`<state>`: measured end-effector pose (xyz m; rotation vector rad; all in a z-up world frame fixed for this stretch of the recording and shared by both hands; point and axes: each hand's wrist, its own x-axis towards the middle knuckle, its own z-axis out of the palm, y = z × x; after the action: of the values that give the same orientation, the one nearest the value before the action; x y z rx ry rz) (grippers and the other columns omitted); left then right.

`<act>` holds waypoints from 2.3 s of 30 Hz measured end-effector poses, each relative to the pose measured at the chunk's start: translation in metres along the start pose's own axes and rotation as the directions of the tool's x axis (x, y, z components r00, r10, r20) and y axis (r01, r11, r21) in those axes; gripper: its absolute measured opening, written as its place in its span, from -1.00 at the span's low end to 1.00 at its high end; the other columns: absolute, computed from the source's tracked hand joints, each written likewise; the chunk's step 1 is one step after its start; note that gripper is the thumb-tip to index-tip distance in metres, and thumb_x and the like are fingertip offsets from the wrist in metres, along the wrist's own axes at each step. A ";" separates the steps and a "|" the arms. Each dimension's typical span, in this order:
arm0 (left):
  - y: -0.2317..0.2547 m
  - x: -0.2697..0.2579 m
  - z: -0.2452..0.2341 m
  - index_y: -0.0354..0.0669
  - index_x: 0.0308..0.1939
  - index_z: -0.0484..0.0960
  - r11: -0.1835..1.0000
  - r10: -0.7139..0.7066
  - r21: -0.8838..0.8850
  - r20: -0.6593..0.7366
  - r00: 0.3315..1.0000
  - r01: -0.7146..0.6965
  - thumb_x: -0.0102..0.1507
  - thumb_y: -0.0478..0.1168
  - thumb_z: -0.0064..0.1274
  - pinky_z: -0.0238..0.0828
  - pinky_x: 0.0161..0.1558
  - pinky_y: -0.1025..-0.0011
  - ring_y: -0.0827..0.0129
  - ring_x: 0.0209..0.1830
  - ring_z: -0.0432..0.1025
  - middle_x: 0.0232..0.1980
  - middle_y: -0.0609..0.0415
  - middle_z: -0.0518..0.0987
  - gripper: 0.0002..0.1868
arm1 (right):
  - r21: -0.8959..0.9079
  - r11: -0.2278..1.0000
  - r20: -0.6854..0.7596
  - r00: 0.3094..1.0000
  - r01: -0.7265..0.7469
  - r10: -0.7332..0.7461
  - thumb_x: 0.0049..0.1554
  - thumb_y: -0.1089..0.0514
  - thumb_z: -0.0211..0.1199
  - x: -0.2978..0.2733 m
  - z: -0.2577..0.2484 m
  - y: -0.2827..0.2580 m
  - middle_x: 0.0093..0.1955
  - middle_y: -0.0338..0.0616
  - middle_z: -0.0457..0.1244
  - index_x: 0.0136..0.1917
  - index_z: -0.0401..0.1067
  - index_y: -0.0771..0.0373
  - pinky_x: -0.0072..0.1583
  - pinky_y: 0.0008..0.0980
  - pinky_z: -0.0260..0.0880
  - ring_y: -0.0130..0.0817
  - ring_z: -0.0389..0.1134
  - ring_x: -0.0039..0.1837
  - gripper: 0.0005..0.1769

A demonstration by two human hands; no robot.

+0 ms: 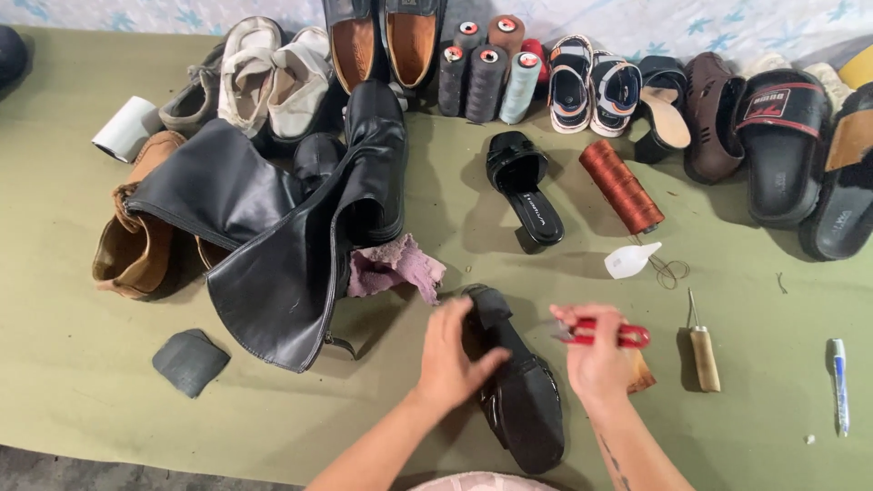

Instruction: The person uses a red utility knife to scrape and trim the sole of a black high-heeled shoe. They hold the shoe steady with one hand while carefully working the blade along the edges and surface of the sole to remove material.

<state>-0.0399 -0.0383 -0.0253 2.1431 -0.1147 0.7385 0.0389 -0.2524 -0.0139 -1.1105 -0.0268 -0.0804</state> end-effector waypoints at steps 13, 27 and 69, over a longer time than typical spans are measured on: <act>-0.053 0.052 0.019 0.15 0.24 0.56 0.974 -0.214 0.158 0.418 0.883 0.161 -0.18 -0.16 0.46 0.13 0.46 0.11 0.28 0.40 0.41 0.29 0.23 0.61 -0.14 | 0.029 0.957 0.261 0.922 0.289 -0.286 0.37 -0.23 0.01 0.048 0.082 0.032 -0.56 -0.13 0.03 -0.37 0.37 0.32 -0.11 -0.17 0.50 -0.27 0.24 -0.44 -0.32; -0.046 0.059 0.012 0.03 0.24 0.50 0.981 -0.189 0.141 0.490 0.851 0.136 -0.10 -0.17 0.38 0.05 0.51 -0.02 0.15 0.42 0.39 0.35 0.08 0.56 -0.20 | 0.072 0.954 0.257 0.919 0.290 -0.298 0.38 -0.25 0.00 0.054 0.095 0.043 -0.57 -0.30 -0.08 -0.41 0.28 0.23 -0.28 -0.36 0.33 -0.43 0.08 -0.51 -0.33; -0.044 0.054 0.014 0.08 0.28 0.50 0.976 -0.193 0.182 0.487 0.852 0.117 -0.08 -0.16 0.32 0.03 0.52 0.01 0.24 0.44 0.38 0.36 0.15 0.56 -0.20 | 0.097 0.927 0.275 0.886 0.361 -0.374 0.40 -0.12 0.02 0.031 0.097 0.039 -0.62 -0.32 -0.10 -0.45 0.23 0.26 -0.30 -0.37 0.25 -0.40 0.01 -0.54 -0.34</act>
<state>0.0257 -0.0116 -0.0328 2.4093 -0.1632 0.0765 0.0750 -0.1500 -0.0038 -1.0550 -0.5026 -0.2564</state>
